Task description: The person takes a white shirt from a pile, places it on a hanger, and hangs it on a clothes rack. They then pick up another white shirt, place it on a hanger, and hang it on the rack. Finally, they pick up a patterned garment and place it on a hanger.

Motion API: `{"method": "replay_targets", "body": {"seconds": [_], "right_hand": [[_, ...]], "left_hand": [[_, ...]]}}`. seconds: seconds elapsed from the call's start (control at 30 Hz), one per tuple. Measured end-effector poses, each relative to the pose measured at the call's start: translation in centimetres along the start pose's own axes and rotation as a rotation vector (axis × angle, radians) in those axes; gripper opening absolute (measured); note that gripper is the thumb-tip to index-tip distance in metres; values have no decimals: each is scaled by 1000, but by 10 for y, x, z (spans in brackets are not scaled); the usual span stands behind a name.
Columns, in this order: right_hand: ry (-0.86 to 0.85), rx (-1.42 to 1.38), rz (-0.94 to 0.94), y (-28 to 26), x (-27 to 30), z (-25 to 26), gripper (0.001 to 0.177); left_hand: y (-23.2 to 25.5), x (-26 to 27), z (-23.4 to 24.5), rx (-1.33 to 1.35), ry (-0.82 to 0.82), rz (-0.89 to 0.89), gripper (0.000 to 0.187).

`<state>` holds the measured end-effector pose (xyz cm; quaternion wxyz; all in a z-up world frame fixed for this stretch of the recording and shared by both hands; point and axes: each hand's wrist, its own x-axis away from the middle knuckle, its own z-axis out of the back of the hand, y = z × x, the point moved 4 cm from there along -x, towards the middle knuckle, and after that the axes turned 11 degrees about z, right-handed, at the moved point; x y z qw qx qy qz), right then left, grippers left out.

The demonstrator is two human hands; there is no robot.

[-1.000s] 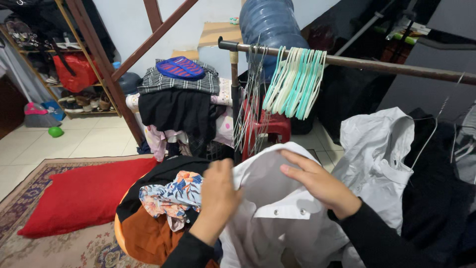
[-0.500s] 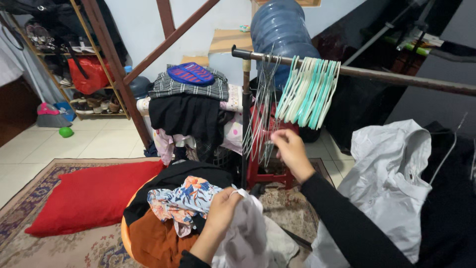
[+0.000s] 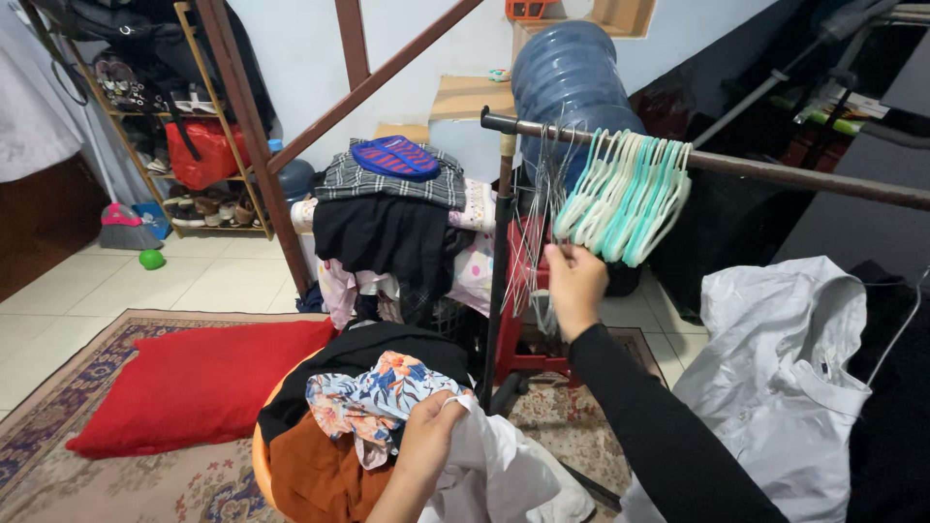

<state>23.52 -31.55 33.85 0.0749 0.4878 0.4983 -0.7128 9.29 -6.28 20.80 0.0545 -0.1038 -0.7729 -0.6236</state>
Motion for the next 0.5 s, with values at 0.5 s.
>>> {"method": "replay_targets", "body": {"seconds": [0.5], "right_hand": [[-389, -302, -281, -9, 12, 1, 66]], "left_hand": [[-11, -12, -8, 16, -21, -31, 22]]}}
